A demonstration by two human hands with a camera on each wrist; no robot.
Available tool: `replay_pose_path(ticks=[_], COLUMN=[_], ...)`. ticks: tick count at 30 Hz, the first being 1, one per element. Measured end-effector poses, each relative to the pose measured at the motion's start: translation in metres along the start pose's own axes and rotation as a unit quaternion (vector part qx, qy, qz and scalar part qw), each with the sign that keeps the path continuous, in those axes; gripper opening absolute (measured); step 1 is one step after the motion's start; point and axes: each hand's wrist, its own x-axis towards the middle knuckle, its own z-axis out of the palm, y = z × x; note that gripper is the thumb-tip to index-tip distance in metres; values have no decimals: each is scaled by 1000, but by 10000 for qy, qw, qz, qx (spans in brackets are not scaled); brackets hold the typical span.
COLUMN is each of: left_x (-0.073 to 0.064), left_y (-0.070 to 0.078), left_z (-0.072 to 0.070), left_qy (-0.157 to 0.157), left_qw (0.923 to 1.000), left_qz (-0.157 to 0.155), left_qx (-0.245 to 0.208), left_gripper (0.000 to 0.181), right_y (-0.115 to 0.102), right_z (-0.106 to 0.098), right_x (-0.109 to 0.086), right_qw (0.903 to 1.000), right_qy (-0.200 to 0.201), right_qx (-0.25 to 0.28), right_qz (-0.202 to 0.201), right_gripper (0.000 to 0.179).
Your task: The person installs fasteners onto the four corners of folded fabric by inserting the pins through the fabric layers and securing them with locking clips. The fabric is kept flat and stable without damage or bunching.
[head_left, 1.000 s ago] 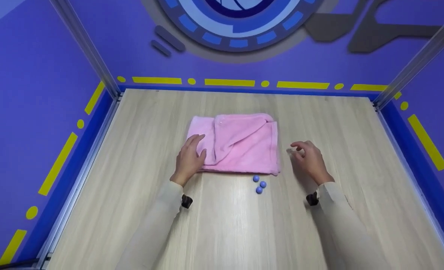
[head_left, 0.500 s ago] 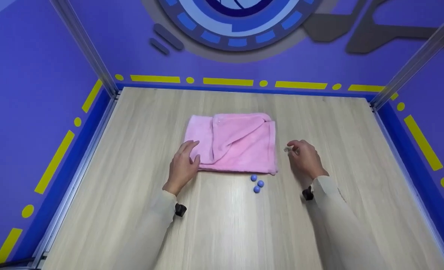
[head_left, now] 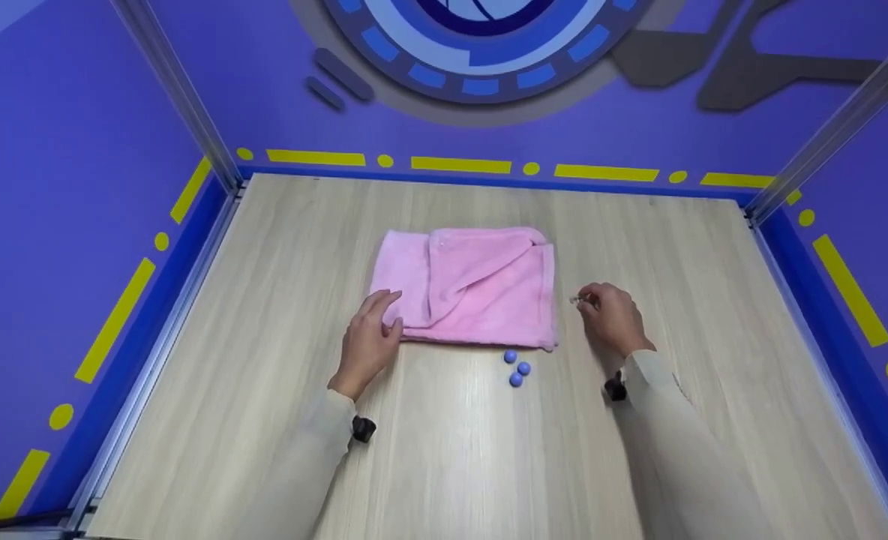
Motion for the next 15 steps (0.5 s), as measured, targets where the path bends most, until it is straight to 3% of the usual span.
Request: replay_pose_path(ticks=[15], left_x=[-4], left_y=[-1], left_z=[1], left_qy=[24], left_qw=[10000], left_qz=[31], left_qx=[-56], left_gripper=[42], right_y=[3], right_z=[4], right_x=[1], right_qw=[9997], right_qy=[234], right_qx=[-67], right_qz=[20], right_gripper=[13])
